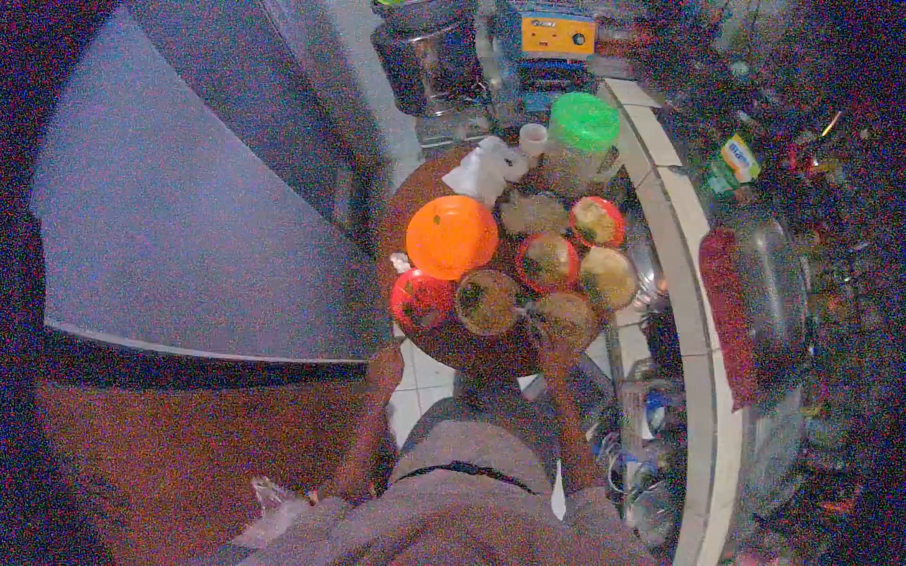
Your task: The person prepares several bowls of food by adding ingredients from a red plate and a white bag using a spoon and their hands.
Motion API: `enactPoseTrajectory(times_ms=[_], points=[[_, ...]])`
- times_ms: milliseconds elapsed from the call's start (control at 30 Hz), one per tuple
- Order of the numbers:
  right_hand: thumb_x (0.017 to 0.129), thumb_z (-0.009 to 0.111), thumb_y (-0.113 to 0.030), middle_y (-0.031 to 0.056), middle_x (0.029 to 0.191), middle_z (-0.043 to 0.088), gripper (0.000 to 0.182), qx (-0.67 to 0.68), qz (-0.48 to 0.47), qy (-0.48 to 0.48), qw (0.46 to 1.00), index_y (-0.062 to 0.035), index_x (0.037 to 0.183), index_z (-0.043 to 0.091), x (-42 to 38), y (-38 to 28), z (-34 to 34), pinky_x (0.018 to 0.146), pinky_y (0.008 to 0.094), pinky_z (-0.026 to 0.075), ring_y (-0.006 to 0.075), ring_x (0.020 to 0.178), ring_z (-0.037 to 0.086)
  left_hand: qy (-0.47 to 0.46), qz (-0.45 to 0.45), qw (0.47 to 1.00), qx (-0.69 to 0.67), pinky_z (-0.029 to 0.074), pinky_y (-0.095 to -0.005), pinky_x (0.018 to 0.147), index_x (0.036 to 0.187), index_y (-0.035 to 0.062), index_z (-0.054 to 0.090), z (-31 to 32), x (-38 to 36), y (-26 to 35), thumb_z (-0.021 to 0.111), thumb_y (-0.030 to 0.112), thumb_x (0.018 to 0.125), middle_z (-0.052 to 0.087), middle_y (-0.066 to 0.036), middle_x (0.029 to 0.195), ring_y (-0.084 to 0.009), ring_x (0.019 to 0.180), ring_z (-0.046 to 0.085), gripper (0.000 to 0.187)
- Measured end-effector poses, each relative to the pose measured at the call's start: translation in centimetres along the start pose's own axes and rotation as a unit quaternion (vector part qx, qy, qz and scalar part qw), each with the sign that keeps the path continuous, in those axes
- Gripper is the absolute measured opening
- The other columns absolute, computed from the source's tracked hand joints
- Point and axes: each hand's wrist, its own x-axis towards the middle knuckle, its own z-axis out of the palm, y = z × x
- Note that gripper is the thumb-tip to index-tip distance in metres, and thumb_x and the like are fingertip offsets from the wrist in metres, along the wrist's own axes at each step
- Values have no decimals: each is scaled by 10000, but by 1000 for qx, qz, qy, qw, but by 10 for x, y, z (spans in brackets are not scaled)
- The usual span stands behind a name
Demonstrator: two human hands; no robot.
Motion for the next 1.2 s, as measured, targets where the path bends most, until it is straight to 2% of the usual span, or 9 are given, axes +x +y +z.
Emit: enactPoseTrajectory(times_ms=[100,133,167,333,433,567,967,1033,1200], points=[[939,548,-200,200,1040,685,326,98,54,-39,993,-54,1216,641,-40,-80,-64,841,443,504,327,956,655,-6,-9,999,-49,524,-531,757,1191,120,630,5,-17,-12,472,164,932,687,-185,941,-393,875,662,307],[950,544,-251,201,943,695,349,-38,-186,99,977,-47,1220,630,-45,-66,-64,739,480,526,390,825,662,-26,-27,998,-43,529,-520,759,1216,132,617,6,-25,-14,467,175,935,684,-173,978,-393,893,661,322],[950,544,-251,201,943,695,349,-40,-188,103,976,-47,1220,630,-49,-71,-68,739,480,526,390,825,662,-25,-23,998,-46,529,-520,759,1216,132,617,7,-30,-16,467,175,935,684,-173,978,-393,893,661,322],[967,496,-275,209,898,685,339,-352,141,40,924,-85,1215,630,-56,-40,-68,734,502,520,419,807,650,-29,37,999,-23,530,-520,726,1205,142,631,24,-54,-34,469,178,924,684,-179,947,-384,856,663,327],[964,504,-266,200,894,681,321,-213,-46,96,971,-80,1187,638,-72,-26,-62,730,488,514,391,795,659,-51,36,998,-33,532,-519,707,1182,136,647,17,-63,-23,471,167,918,686,-181,917,-385,836,664,319],[959,518,-276,208,933,678,322,-169,35,63,983,-81,1187,636,-77,-33,-55,720,478,507,367,807,667,-50,65,996,-36,536,-513,702,1199,133,640,21,-66,-16,465,154,924,683,-184,908,-394,825,662,326],[979,486,-283,226,919,670,314,-120,-149,125,973,-99,1175,647,-24,-68,-56,765,485,500,397,866,657,-16,123,990,-70,527,-509,751,1205,96,624,41,-88,-48,452,159,938,677,-195,912,-384,827,660,324],[965,487,-219,207,968,676,292,67,-17,120,990,-80,1159,655,-6,-53,-44,851,467,492,390,935,648,-19,117,990,-75,529,-500,737,1183,77,635,44,-90,-50,461,158,936,677,-196,928,-377,826,660,313],[894,547,-130,164,1142,648,288,-213,-157,159,951,-75,1153,661,18,-89,-35,968,432,451,342,1108,587,-2,100,993,-60,532,-476,699,1165,108,650,36,-76,-39,493,144,920,668,-169,875,-360,801,655,293]])
